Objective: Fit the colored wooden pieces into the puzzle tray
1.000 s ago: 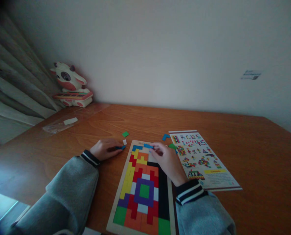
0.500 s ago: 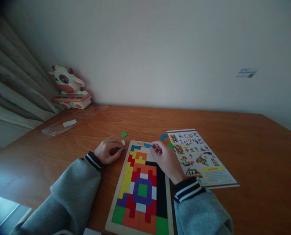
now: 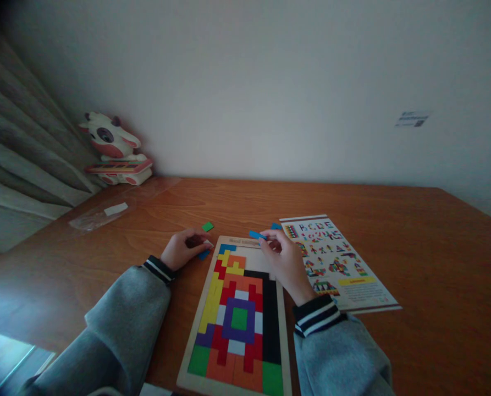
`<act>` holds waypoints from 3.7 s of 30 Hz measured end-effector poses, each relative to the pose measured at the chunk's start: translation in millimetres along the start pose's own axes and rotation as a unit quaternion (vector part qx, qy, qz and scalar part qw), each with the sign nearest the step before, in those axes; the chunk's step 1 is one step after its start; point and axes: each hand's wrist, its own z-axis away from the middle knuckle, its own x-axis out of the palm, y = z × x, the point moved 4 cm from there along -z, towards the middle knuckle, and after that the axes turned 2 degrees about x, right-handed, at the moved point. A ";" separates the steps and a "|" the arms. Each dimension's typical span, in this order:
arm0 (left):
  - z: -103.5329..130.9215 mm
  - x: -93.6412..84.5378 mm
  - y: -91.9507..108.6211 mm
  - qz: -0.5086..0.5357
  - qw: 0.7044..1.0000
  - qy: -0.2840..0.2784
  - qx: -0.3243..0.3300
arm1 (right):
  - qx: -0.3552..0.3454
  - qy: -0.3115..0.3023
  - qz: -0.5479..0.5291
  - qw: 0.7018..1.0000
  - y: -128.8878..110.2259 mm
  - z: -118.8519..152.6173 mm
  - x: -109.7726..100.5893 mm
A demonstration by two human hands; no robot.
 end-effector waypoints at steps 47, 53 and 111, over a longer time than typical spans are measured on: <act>-0.8 42.5 60.0 -0.110 0.931 -0.119 0.326 | -0.026 -0.060 0.035 0.997 5.4 2.0 14.1; -4.1 31.0 46.1 -0.136 0.937 -0.109 0.302 | -0.042 0.013 0.072 0.996 7.5 -3.0 -14.2; -15.5 1.2 4.7 -0.151 0.975 -0.005 0.165 | 0.018 0.066 -0.021 0.997 20.5 -9.0 -32.4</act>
